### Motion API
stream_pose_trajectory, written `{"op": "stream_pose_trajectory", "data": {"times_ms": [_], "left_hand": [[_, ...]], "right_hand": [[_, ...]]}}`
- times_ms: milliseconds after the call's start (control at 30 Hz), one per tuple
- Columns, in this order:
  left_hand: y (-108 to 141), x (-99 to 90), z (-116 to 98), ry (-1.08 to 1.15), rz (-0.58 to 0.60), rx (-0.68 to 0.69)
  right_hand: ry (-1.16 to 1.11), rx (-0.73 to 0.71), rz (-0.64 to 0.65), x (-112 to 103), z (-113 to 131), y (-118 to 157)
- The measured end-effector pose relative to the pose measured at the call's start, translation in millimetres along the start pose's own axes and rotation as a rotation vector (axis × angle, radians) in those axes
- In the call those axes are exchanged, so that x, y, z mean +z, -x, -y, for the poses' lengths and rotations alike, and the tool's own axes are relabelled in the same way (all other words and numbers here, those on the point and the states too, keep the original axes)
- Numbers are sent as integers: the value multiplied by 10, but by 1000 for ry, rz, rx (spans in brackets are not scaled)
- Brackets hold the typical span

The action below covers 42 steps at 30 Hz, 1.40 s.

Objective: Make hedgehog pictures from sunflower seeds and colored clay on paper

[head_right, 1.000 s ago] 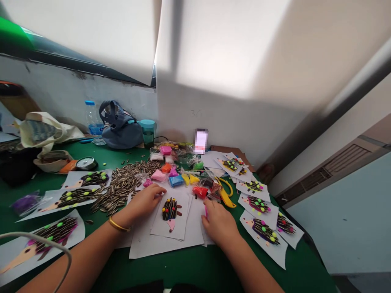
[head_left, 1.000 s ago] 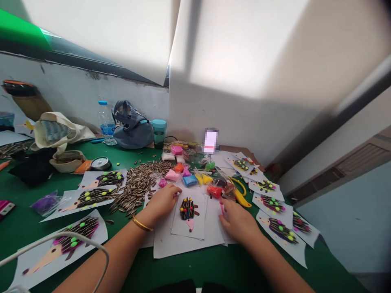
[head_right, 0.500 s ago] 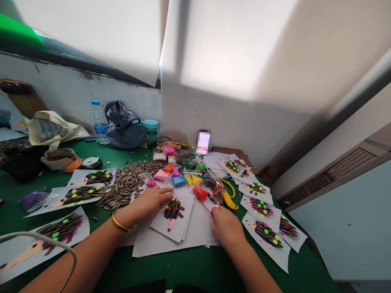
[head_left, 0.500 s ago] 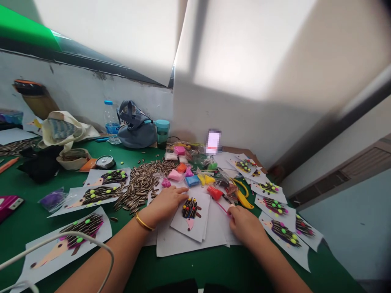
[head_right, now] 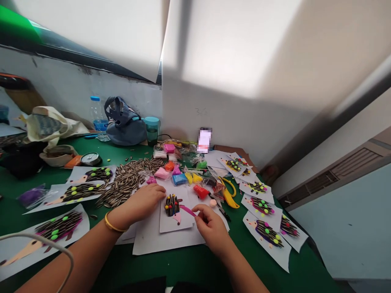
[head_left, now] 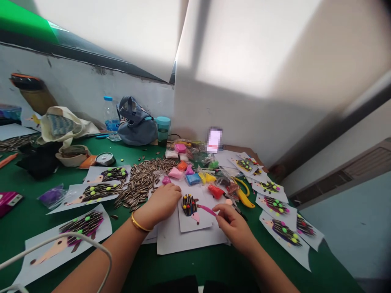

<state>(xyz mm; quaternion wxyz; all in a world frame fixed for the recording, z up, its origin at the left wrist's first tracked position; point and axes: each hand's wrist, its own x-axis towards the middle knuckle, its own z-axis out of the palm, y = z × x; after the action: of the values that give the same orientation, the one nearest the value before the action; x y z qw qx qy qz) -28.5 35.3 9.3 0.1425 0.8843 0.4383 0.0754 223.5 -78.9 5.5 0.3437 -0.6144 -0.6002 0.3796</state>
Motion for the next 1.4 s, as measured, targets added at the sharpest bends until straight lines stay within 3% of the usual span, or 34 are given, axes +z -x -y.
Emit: {"op": "stream_pose_trajectory", "data": {"times_ms": [100, 200, 300, 567, 767, 933, 1067, 1233, 1400], "left_hand": [[11, -33, 35, 5, 35, 60], [50, -29, 34, 29, 63, 47], [79, 28, -11, 12, 116, -3], [62, 116, -62, -28, 128, -5], [53, 121, -53, -40, 142, -2], [57, 96, -78, -77, 169, -10], [56, 105, -73, -109, 169, 0], [55, 134, -52, -120, 154, 8], [45, 133, -57, -132, 160, 8]], "right_hand": [[-258, 78, -48, 23, -69, -36], [-505, 112, -17, -19, -132, -59], [-580, 73, 30, -36, -160, -52], [-373, -150, 88, -13, -118, 31], [86, -371, -143, -112, -47, 80], [343, -358, -74, -7, -139, 25], [287, -322, -112, 71, -190, 35], [154, -327, -45, 182, -156, 27], [92, -319, -69, 237, -171, -35]]}}
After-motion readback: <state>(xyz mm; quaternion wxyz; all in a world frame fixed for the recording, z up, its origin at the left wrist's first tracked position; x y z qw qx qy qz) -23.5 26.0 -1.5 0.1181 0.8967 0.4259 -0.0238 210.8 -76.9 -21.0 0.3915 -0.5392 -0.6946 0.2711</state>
